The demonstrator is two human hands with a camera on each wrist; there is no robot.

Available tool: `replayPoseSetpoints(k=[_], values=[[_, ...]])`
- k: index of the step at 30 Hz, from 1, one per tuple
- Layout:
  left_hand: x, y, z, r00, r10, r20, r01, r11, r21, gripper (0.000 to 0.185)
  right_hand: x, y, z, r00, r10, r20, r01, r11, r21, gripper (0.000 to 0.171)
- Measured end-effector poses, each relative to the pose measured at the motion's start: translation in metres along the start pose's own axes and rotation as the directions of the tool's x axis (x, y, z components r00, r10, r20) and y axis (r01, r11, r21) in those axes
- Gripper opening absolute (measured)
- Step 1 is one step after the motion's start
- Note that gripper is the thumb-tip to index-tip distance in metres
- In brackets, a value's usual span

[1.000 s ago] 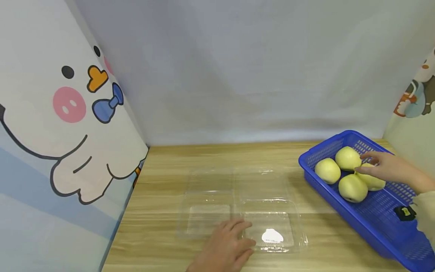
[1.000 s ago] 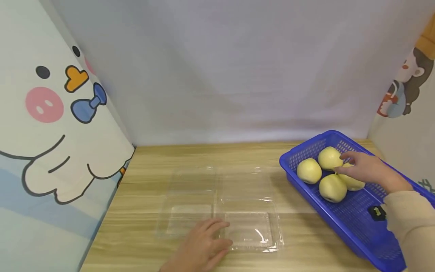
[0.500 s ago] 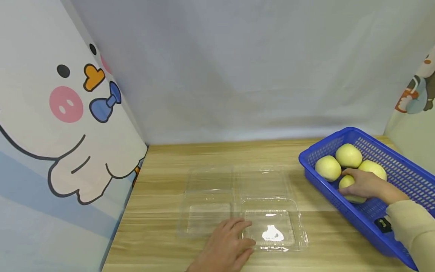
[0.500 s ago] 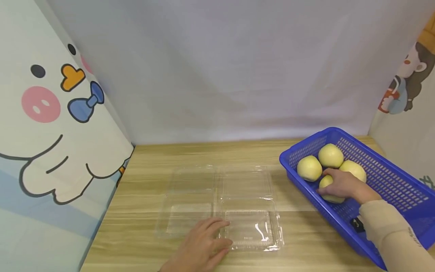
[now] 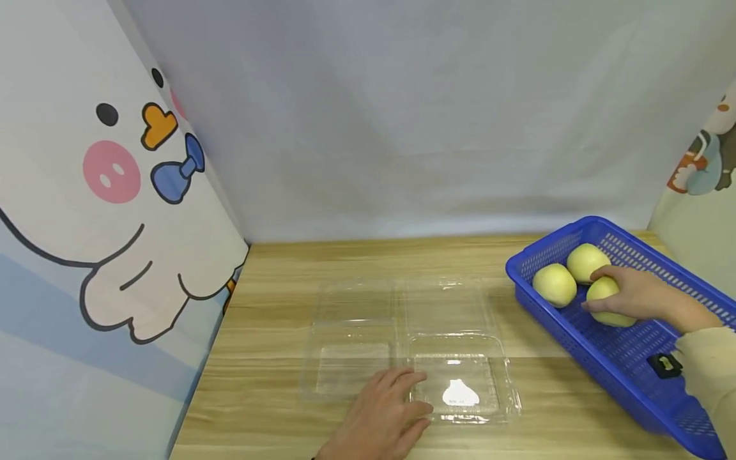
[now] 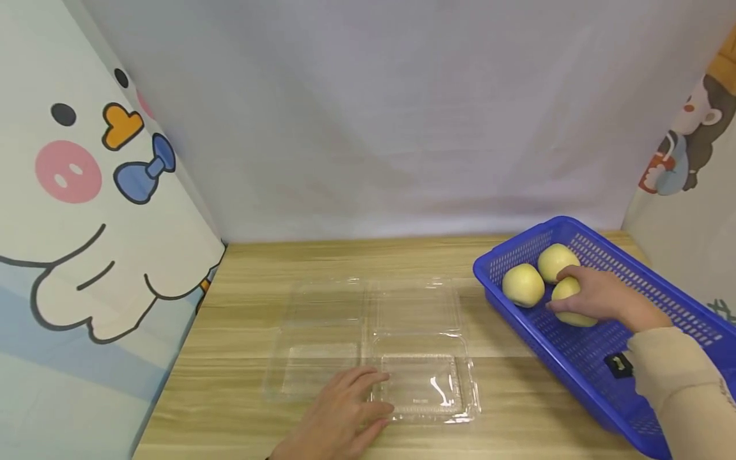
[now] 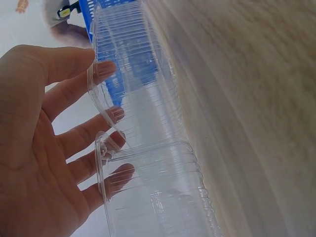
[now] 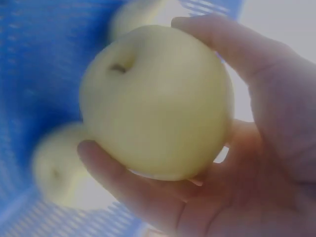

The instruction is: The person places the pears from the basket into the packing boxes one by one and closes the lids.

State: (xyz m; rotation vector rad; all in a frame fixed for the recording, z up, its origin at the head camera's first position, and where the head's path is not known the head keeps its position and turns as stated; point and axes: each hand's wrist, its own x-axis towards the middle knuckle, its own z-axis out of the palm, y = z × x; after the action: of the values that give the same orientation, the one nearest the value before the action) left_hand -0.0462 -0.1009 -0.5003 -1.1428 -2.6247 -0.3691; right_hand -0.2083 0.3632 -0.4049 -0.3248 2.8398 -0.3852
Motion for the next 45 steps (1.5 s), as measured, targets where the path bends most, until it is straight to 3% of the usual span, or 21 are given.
replayPoseSetpoints(k=[6,11,14,20,24,26,35,45], values=[[0.001,-0.001,0.001,1.000,0.008,-0.012,-0.008,1.000,0.012,0.014,-0.005,-0.019,-0.036,0.995,-0.038,-0.087,0.036,0.999,-0.030,0.075],[0.001,-0.002,0.001,1.000,0.000,-0.011,0.000,1.000,-0.009,0.013,-0.014,-0.059,-0.059,0.991,-0.054,-0.121,0.055,0.998,0.000,0.076],[0.002,-0.003,0.000,1.000,-0.005,-0.011,0.005,1.000,-0.010,0.013,-0.020,-0.088,-0.061,0.987,-0.093,-0.130,0.093,0.996,-0.007,0.074],[0.003,-0.002,0.001,1.000,-0.001,-0.014,0.001,1.000,0.004,0.014,-0.031,-0.137,-0.026,0.952,-0.266,-0.152,0.270,0.963,0.009,0.068],[0.003,-0.001,0.002,1.000,0.007,-0.024,-0.007,1.000,0.003,0.014,-0.032,-0.158,0.010,0.928,-0.348,-0.134,0.352,0.936,0.008,0.070],[0.004,-0.001,0.003,1.000,0.006,-0.029,-0.006,1.000,0.005,0.014,-0.031,-0.167,0.028,0.927,-0.360,-0.109,0.364,0.931,0.026,0.070],[0.002,-0.002,0.005,1.000,0.016,-0.014,-0.017,1.000,-0.010,0.015,-0.026,-0.184,0.091,0.947,-0.320,-0.018,0.320,0.940,0.114,0.066],[0.001,0.000,0.005,1.000,0.012,-0.010,-0.012,1.000,-0.003,0.017,-0.021,-0.198,0.110,0.963,-0.269,-0.022,0.268,0.963,-0.019,0.070]])
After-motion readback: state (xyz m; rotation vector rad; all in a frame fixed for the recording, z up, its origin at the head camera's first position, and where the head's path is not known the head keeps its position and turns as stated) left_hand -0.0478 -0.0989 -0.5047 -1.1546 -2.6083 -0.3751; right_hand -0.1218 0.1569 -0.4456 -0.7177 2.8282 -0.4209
